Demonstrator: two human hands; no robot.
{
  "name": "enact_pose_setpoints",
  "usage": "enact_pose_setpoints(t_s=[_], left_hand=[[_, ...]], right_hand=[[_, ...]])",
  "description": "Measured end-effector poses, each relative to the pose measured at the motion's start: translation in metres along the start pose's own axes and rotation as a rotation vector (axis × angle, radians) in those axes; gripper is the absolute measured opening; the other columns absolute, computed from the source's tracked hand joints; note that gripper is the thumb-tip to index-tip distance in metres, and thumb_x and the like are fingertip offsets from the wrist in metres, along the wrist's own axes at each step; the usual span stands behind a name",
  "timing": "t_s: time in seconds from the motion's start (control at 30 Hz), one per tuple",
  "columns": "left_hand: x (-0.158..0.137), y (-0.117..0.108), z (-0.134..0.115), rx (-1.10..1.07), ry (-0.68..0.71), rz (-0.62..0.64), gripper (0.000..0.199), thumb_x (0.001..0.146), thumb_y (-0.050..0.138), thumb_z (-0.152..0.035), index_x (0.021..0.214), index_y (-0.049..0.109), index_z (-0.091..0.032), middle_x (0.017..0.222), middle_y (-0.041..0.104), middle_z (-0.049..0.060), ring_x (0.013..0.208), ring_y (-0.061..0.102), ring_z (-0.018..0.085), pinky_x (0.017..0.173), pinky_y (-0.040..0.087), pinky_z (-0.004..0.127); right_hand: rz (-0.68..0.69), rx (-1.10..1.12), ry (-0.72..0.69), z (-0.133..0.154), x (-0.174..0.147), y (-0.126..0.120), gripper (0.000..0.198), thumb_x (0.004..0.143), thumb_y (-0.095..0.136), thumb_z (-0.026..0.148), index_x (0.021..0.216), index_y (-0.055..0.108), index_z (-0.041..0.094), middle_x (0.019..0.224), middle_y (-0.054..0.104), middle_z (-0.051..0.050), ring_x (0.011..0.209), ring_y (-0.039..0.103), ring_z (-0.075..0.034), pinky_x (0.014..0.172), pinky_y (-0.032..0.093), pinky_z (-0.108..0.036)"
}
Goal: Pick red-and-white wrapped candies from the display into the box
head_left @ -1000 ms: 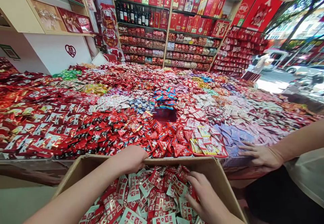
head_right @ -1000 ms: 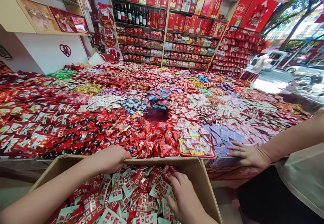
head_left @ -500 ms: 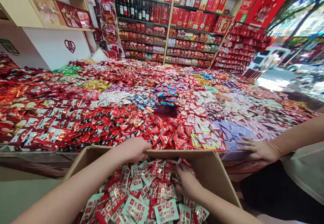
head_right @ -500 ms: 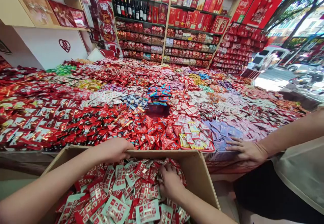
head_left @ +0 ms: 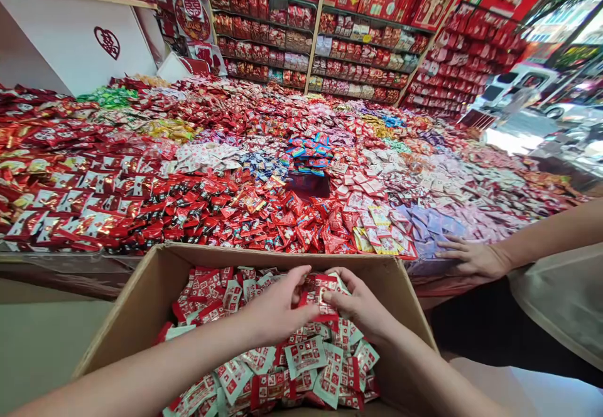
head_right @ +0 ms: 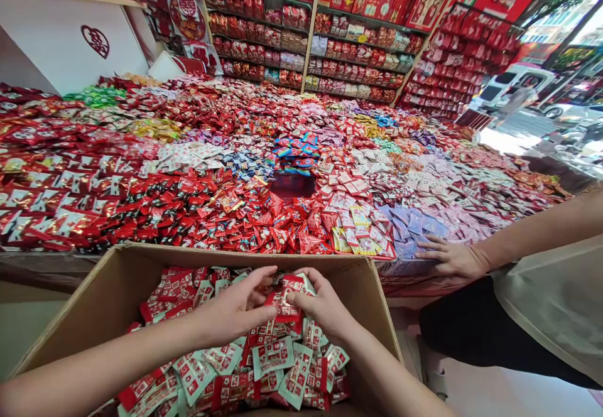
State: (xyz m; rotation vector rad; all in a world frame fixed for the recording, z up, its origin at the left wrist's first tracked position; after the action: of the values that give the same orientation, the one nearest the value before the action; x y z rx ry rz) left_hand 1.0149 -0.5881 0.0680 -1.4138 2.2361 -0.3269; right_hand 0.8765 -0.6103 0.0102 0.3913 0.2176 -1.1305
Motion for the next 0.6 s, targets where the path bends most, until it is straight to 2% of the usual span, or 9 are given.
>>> enact_pose_setpoints(t_s=[0.07,0.13,0.27,0.4,0.5,0.6], left_hand=[[0.006,0.024,0.016,-0.145,-0.060,0.076,0.065,0.073,0.059,-0.036,0.128,0.033,-0.012,0.115,0.061,0.014,0.091,0.063,0.020,0.075,0.052,0.030],[0.014,0.035,0.030,-0.229,-0.080,0.107,0.057,0.070,0.062,-0.028,0.121,0.041,-0.012,0.112,0.064,0.011,0.096,0.062,0.020,0.079,0.051,0.028],[0.023,0.034,0.053,-0.166,-0.137,0.076,0.031,0.074,0.061,-0.023,0.102,0.056,-0.012,0.102,0.066,0.007,0.094,0.062,0.021,0.084,0.049,0.037],[0.018,0.023,0.069,0.030,-0.208,0.015,0.022,0.076,0.061,-0.026,0.094,0.060,-0.014,0.096,0.066,0.006,0.093,0.060,0.023,0.085,0.046,0.046],[0.009,0.011,0.066,0.150,-0.230,-0.038,0.027,0.071,0.064,-0.019,0.097,0.061,-0.014,0.100,0.064,0.012,0.100,0.057,0.030,0.088,0.041,0.055],[0.004,0.004,0.043,0.140,-0.144,-0.104,0.046,0.072,0.059,-0.019,0.117,0.052,-0.015,0.125,0.051,0.018,0.120,0.041,0.033,0.102,0.026,0.054]], right_hand=[[0.029,0.117,0.017,0.001,-0.005,0.015,0.044,0.060,0.075,0.029,0.094,0.048,0.021,0.078,0.059,0.003,0.066,0.053,-0.012,0.062,0.043,-0.024],[0.048,0.206,0.051,-0.001,-0.007,0.024,0.048,0.057,0.078,0.027,0.094,0.049,0.021,0.078,0.059,0.003,0.066,0.054,-0.012,0.061,0.043,-0.023],[0.066,0.277,0.165,-0.019,-0.005,0.027,0.050,0.058,0.077,0.030,0.098,0.049,0.021,0.081,0.061,0.001,0.065,0.056,-0.012,0.060,0.044,-0.026],[-0.057,0.129,0.161,-0.039,0.004,0.009,0.041,0.063,0.072,0.039,0.093,0.053,0.019,0.080,0.063,-0.001,0.071,0.059,-0.017,0.067,0.046,-0.032],[-0.110,0.077,0.112,-0.046,0.010,-0.001,0.041,0.063,0.070,0.044,0.090,0.056,0.017,0.081,0.064,-0.003,0.078,0.060,-0.021,0.077,0.045,-0.036],[-0.074,0.011,0.061,-0.039,0.011,0.004,0.041,0.062,0.072,0.044,0.089,0.058,0.016,0.081,0.063,-0.003,0.077,0.058,-0.020,0.075,0.044,-0.035]])
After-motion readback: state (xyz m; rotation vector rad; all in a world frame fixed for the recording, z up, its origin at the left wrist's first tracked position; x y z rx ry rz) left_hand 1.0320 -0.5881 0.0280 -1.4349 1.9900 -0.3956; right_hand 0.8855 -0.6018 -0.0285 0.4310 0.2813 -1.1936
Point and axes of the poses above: each hand's wrist, its own x-axis towards the middle knuckle, its own y-axis out of the palm, z = x × y, the point moved 7 cm from there along x, towards the middle knuckle
